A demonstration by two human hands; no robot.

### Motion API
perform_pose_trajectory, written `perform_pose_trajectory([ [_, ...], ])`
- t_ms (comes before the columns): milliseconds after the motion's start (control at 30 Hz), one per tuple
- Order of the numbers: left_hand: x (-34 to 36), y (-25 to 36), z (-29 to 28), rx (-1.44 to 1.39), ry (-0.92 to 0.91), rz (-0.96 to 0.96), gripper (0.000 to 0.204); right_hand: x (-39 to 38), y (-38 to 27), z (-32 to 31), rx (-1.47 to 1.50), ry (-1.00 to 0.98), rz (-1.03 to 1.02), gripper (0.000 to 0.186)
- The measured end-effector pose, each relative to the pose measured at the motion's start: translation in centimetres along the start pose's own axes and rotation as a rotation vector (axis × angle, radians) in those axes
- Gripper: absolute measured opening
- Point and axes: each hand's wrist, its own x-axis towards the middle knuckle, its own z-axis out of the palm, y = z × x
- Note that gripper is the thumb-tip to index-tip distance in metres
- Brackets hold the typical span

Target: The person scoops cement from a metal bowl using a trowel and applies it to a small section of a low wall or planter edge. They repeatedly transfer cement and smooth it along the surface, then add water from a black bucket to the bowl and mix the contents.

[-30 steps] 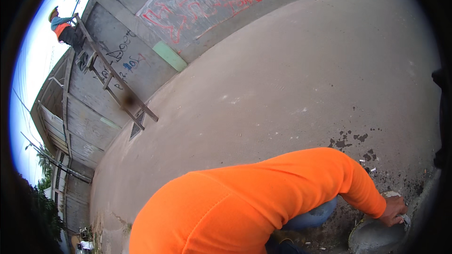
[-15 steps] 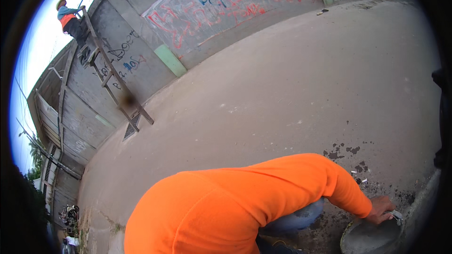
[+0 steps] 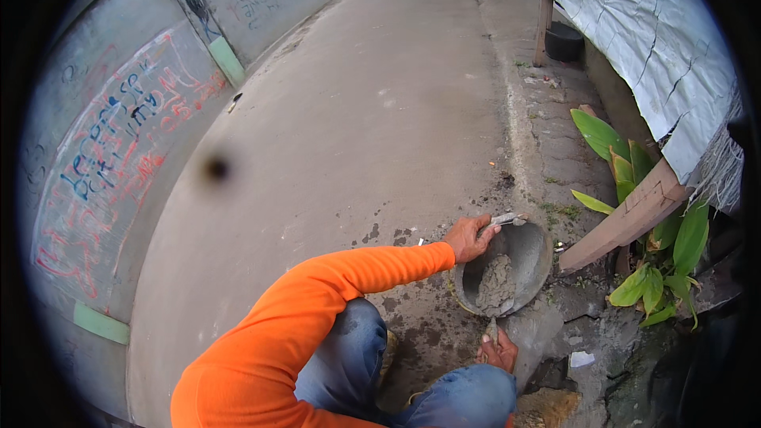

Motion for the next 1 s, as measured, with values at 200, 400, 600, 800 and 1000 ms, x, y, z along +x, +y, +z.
perform_pose_trajectory([
  [200,0.5,-1.1,0.1,0.056,-0.042,-0.05,0.037,-0.1,-3.1,1.8,-0.051,-0.025,0.109,0.041],
  [400,1.4,-3.2,1.2,-0.108,0.039,-0.026,0.047,-0.5,-3.3,-0.5,0.015,-0.114,0.108,0.055],
  [600,2.0,-4.8,0.6,-0.081,0.082,0.004,0.049,-5.8,-2.0,-3.9,0.125,0.12,-0.019,0.048],
  [800,1.4,-3.4,0.8,-0.022,0.057,-0.051,0.047,-9.2,-2.6,-9.7,0.163,0.572,0.09,0.033],
  [1000,1.2,-2.0,1.7,-0.032,0.018,0.017,0.044,-3.1,-0.3,-21.7,-0.626,1.02,-0.011,0.044],
])
